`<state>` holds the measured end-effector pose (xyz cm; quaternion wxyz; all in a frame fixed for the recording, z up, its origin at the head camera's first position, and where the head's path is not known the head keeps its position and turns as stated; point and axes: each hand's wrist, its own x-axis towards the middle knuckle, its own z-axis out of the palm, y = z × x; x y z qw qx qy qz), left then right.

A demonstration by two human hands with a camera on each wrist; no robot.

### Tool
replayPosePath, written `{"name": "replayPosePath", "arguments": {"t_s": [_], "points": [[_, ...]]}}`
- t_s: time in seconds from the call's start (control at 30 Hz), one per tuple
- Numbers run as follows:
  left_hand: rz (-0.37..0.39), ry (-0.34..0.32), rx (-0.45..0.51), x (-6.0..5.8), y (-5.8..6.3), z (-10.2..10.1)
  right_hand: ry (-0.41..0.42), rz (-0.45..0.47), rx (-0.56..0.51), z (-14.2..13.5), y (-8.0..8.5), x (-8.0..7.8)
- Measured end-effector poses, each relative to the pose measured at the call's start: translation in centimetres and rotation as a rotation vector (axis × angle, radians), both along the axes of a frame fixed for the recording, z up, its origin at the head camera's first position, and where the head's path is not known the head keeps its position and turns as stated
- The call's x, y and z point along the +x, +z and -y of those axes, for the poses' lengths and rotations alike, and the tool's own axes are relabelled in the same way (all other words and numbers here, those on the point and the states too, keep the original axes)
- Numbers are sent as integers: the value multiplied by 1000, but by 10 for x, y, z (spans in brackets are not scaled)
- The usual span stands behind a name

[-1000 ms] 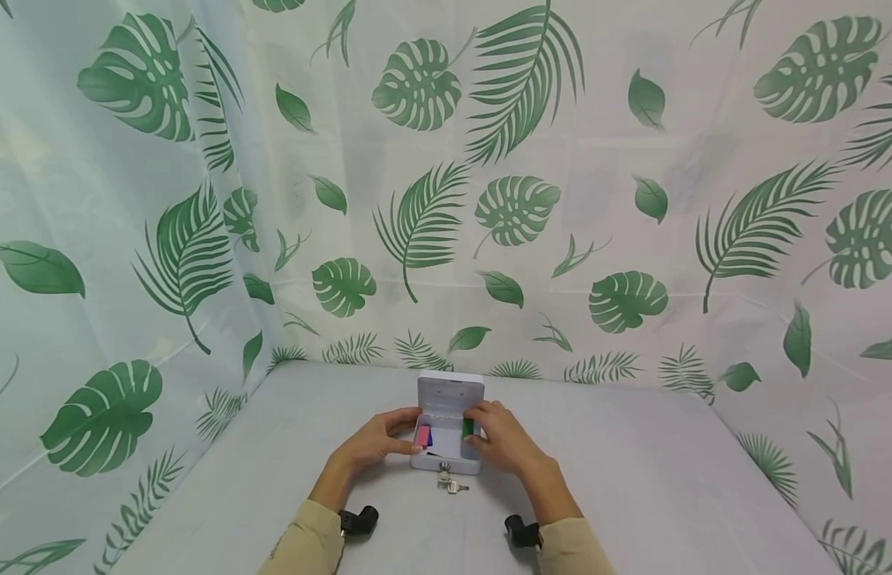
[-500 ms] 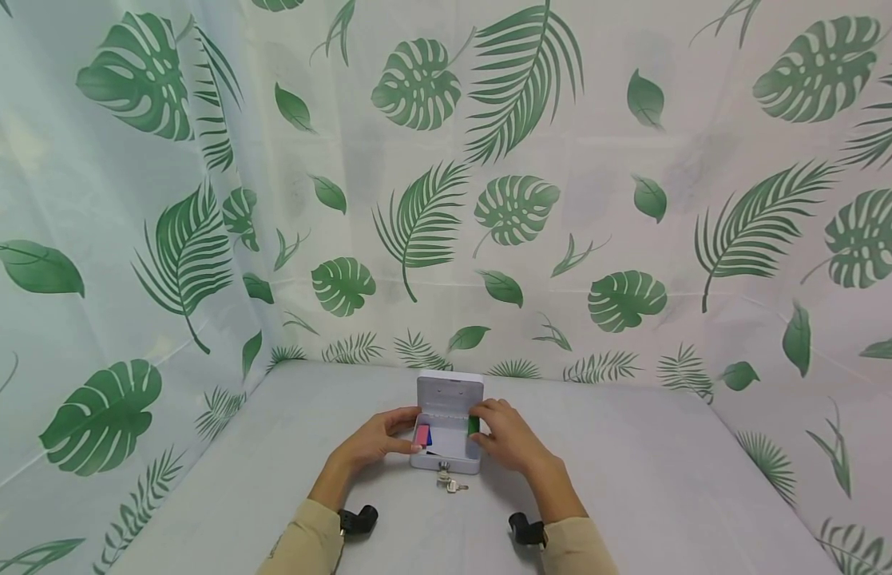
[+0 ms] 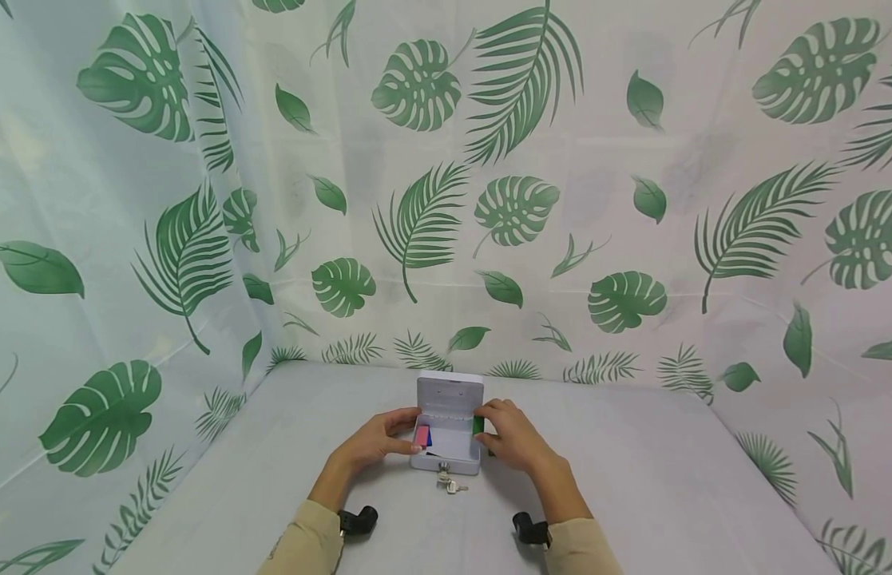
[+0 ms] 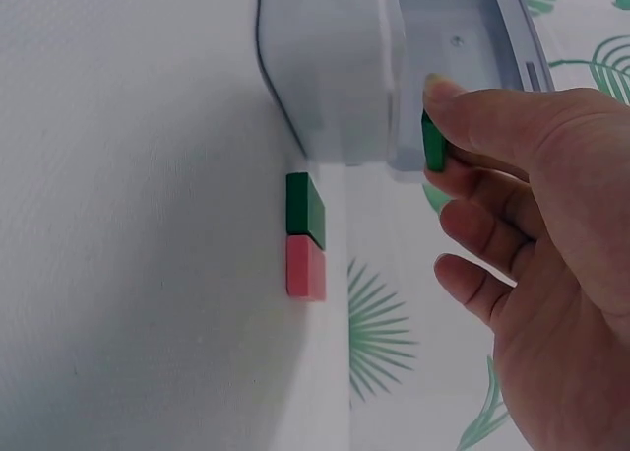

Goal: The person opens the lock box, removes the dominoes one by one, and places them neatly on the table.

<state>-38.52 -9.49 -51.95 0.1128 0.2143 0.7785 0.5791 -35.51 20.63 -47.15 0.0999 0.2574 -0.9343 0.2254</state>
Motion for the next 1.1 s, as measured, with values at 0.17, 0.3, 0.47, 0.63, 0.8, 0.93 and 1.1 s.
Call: {"name": "replayPosePath", "arguments": {"t_s": [0.17, 0.3, 0.47, 0.63, 0.8, 0.93, 1.1], "points": [[-2, 2, -2, 0, 0, 1, -8, 26, 0, -3, 0, -1], [-4, 2, -12, 0, 0, 1, 6, 39, -8, -5, 0, -1], [-8, 0, -12, 0, 1, 1, 1, 55, -18, -7, 1, -1], [-9, -6, -8, 0, 1, 1, -16, 58, -19, -9, 0, -1], [-4, -3, -4, 0, 0, 1, -7, 47, -15, -12, 0, -1], [-4, -5, 2, 0, -1, 1, -4, 44, -13, -13, 2, 0], [-8, -5, 1, 1, 1, 1, -16, 43, -8, -16, 2, -1]]}}
